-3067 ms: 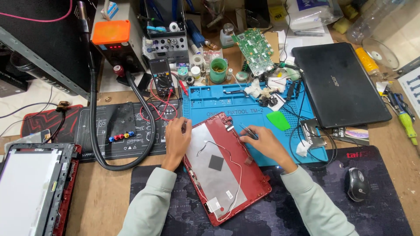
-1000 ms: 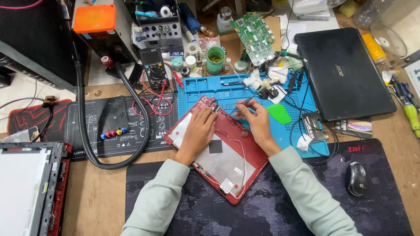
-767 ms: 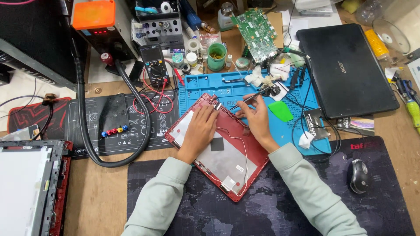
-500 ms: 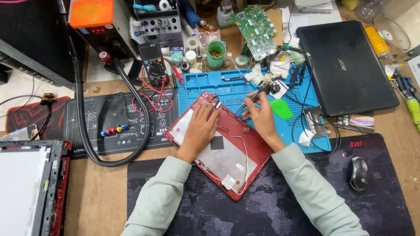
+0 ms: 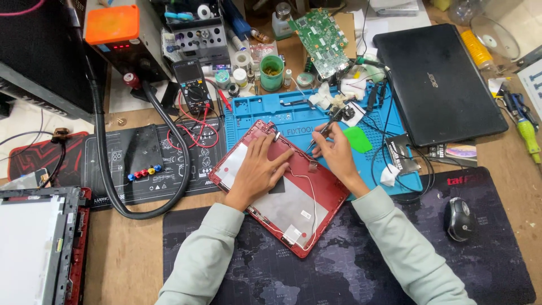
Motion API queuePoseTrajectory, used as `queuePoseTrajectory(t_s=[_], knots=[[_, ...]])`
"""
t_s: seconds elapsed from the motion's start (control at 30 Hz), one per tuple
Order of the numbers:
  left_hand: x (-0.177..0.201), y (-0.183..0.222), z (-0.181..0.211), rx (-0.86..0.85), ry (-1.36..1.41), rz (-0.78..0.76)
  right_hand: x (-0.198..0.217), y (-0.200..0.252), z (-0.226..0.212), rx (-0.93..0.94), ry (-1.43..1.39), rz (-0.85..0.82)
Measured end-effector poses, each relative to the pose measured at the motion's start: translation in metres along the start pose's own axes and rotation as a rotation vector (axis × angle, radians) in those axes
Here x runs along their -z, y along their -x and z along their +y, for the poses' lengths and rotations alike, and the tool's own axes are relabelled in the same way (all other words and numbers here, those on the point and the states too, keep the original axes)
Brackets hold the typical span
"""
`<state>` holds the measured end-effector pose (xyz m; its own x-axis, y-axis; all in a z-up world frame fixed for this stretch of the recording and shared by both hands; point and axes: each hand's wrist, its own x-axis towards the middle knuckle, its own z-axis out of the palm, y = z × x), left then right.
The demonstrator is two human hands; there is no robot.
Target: Disassembling a laptop screen assembly and handling a motherboard on a repair bench
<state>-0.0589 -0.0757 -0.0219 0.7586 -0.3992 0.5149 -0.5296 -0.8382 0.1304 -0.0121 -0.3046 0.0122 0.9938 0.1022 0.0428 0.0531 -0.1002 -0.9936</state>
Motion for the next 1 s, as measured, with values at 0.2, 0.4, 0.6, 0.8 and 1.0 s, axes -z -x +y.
queuePoseTrajectory(t_s=[0.2,0.4,0.6,0.8,1.0], knots=[[0.005,-0.002,0.004,0.006,-0.012,-0.046,0.0,-0.002,0.004,-0.021,-0.002,0.018],[0.005,-0.001,0.003,0.023,-0.001,-0.098,0.003,-0.004,0.017,-0.077,-0.088,0.079],[0.009,-0.003,0.004,0.015,-0.006,-0.097,0.003,-0.007,0.029,-0.083,-0.121,0.096],[0.01,-0.004,0.004,0.018,-0.001,-0.104,0.001,-0.005,0.023,-0.081,-0.143,0.1],[0.006,-0.002,0.003,0.031,0.001,-0.118,0.001,-0.005,0.022,-0.072,-0.167,0.104]])
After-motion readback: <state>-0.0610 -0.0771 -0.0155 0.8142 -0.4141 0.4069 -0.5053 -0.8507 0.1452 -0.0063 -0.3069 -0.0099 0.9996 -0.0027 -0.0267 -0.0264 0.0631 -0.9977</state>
